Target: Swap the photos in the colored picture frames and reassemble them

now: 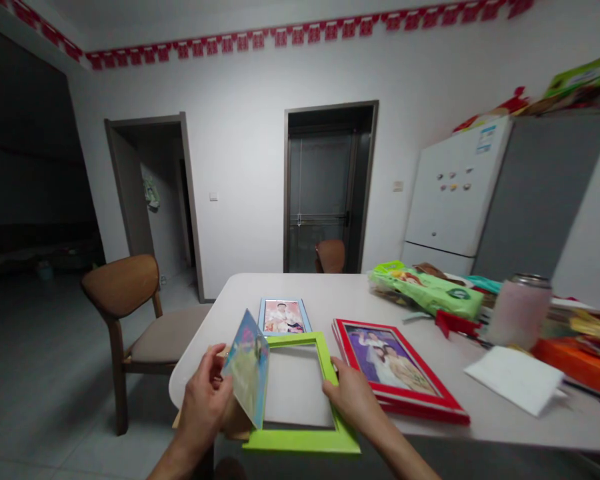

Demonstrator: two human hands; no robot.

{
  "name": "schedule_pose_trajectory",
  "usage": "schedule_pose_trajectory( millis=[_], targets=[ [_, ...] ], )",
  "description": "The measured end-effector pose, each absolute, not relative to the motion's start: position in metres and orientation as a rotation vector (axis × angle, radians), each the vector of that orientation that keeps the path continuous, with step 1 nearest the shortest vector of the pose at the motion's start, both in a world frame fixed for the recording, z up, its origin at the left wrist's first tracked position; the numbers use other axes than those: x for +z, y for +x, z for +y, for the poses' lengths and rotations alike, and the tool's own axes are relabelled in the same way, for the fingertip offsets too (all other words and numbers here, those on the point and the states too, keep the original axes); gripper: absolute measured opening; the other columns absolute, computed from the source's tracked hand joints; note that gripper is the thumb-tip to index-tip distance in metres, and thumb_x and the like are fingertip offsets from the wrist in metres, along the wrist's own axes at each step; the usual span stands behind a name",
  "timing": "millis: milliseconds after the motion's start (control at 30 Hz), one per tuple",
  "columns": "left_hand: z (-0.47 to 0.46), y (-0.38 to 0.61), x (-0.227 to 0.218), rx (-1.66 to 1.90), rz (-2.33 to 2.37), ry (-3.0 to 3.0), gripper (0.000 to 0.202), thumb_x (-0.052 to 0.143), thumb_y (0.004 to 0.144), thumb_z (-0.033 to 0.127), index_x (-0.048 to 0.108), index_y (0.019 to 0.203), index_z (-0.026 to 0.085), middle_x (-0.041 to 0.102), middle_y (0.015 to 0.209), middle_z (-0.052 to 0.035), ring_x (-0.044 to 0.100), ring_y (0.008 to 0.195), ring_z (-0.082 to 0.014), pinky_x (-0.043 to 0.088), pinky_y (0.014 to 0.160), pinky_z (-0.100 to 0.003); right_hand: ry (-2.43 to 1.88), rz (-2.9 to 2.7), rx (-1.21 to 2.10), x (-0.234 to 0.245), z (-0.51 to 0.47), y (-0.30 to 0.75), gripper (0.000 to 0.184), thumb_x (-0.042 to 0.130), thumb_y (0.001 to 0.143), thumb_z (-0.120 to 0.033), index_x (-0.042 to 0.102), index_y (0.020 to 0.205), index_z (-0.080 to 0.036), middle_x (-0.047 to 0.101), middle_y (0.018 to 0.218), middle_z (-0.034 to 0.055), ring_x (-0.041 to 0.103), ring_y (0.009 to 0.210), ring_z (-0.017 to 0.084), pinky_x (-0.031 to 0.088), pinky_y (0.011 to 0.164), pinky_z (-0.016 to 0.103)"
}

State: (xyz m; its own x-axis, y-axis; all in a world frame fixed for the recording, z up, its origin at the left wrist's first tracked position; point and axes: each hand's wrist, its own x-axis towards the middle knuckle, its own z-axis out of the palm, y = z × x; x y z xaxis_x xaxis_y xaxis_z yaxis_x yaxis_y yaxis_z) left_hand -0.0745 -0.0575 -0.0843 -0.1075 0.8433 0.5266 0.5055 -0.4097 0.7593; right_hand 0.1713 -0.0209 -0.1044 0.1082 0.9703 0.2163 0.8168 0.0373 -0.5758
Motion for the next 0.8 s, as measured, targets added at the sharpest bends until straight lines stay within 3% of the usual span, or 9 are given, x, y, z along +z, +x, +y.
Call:
schedule_pose_trajectory(
  millis=[100, 333, 433, 533, 600, 667, 733, 800],
  targets=[
    [-0.056, -0.102, -0.107, 1.422, 1.579, 1.716, 0.038, 0.040, 0.066, 0.016, 0.043, 0.104, 0.017, 0.058, 0.084, -0.0015, 0.057, 0.071, -0.0152, 0.044, 0.062, -0.024, -1.861, -1.921, 0.179, -0.116, -0.022, 0.171, 0.037, 0.043, 0.065, -0.016, 0.056, 0.098, -0.008, 0.063, 0.086, 0.0133, 0.058, 0.081, 0.020, 0.040, 0.070, 0.025],
    [-0.063, -0.110, -0.130, 1.047, 1.792, 2.018, 0.036, 0.039, 0.067, 0.016, 0.046, 0.103, 0.017, 0.058, 0.077, -0.0023, 0.055, 0.075, -0.0178, 0.042, 0.069, -0.028, -1.989, -2.110, 0.066, -0.132, -0.022, 0.166, 0.022, 0.041, 0.069, -0.014, 0.057, 0.083, -0.008, 0.060, 0.082, 0.0148, 0.057, 0.076, 0.020, 0.040, 0.066, 0.027],
    [-0.065, -0.110, -0.129, 1.002, 1.810, 2.142, 0.034, 0.039, 0.068, 0.017, 0.048, 0.101, 0.016, 0.058, 0.088, -0.0064, 0.053, 0.085, -0.0197, 0.041, 0.076, -0.030, -1.948, -2.089, 0.043, -0.130, -0.023, 0.166, 0.024, 0.042, 0.069, -0.015, 0.058, 0.085, -0.008, 0.058, 0.085, 0.0153, 0.056, 0.080, 0.022, 0.040, 0.070, 0.029],
    [-0.066, -0.110, -0.128, 0.997, 1.818, 2.219, 0.034, 0.038, 0.069, 0.019, 0.049, 0.101, 0.015, 0.057, 0.092, -0.0084, 0.051, 0.091, -0.0217, 0.040, 0.082, -0.035, -1.760, -1.976, 0.072, -0.125, -0.023, 0.155, 0.034, 0.047, 0.066, -0.020, 0.057, 0.097, -0.009, 0.055, 0.101, 0.0168, 0.051, 0.093, 0.024, 0.037, 0.080, 0.032],
    [-0.067, -0.106, -0.128, 1.008, 1.782, 2.269, 0.036, 0.039, 0.069, 0.019, 0.049, 0.103, 0.013, 0.056, 0.098, -0.0100, 0.048, 0.097, -0.0230, 0.037, 0.087, -0.038, -1.656, -1.842, 0.327, -0.125, -0.021, 0.139, 0.043, 0.047, 0.067, -0.025, 0.052, 0.106, -0.009, 0.058, 0.096, 0.0140, 0.055, 0.085, 0.022, 0.040, 0.075, 0.031],
    [-0.069, -0.096, -0.128, 1.009, 1.675, 2.327, 0.041, 0.040, 0.068, 0.020, 0.047, 0.108, 0.012, 0.052, 0.109, -0.0114, 0.043, 0.105, -0.0236, 0.033, 0.092, -0.040, -1.613, -1.654, 0.746, -0.126, -0.017, 0.117, 0.049, 0.045, 0.067, -0.027, 0.046, 0.113, -0.008, 0.062, 0.072, 0.0071, 0.056, 0.058, 0.016, 0.043, 0.057, 0.029],
    [-0.070, -0.083, -0.129, 0.955, 1.532, 2.380, 0.049, 0.044, 0.065, 0.020, 0.044, 0.113, 0.011, 0.045, 0.120, -0.0122, 0.037, 0.112, -0.0246, 0.030, 0.095, -0.041, -1.511, -1.449, 1.165, -0.125, -0.013, 0.096, 0.049, 0.044, 0.066, -0.023, 0.046, 0.111, -0.007, 0.056, 0.053, -0.0004, 0.049, 0.042, 0.011, 0.040, 0.045, 0.024],
    [-0.067, -0.070, -0.130, 0.879, 1.430, 2.409, 0.059, 0.049, 0.059, 0.018, 0.042, 0.117, 0.010, 0.039, 0.126, -0.0131, 0.032, 0.116, -0.0267, 0.028, 0.097, -0.042, -1.323, -1.290, 1.426, -0.117, -0.011, 0.080, 0.042, 0.044, 0.063, -0.018, 0.052, 0.103, -0.008, 0.053, 0.049, -0.0030, 0.047, 0.040, 0.008, 0.038, 0.043, 0.020]
  ],
)
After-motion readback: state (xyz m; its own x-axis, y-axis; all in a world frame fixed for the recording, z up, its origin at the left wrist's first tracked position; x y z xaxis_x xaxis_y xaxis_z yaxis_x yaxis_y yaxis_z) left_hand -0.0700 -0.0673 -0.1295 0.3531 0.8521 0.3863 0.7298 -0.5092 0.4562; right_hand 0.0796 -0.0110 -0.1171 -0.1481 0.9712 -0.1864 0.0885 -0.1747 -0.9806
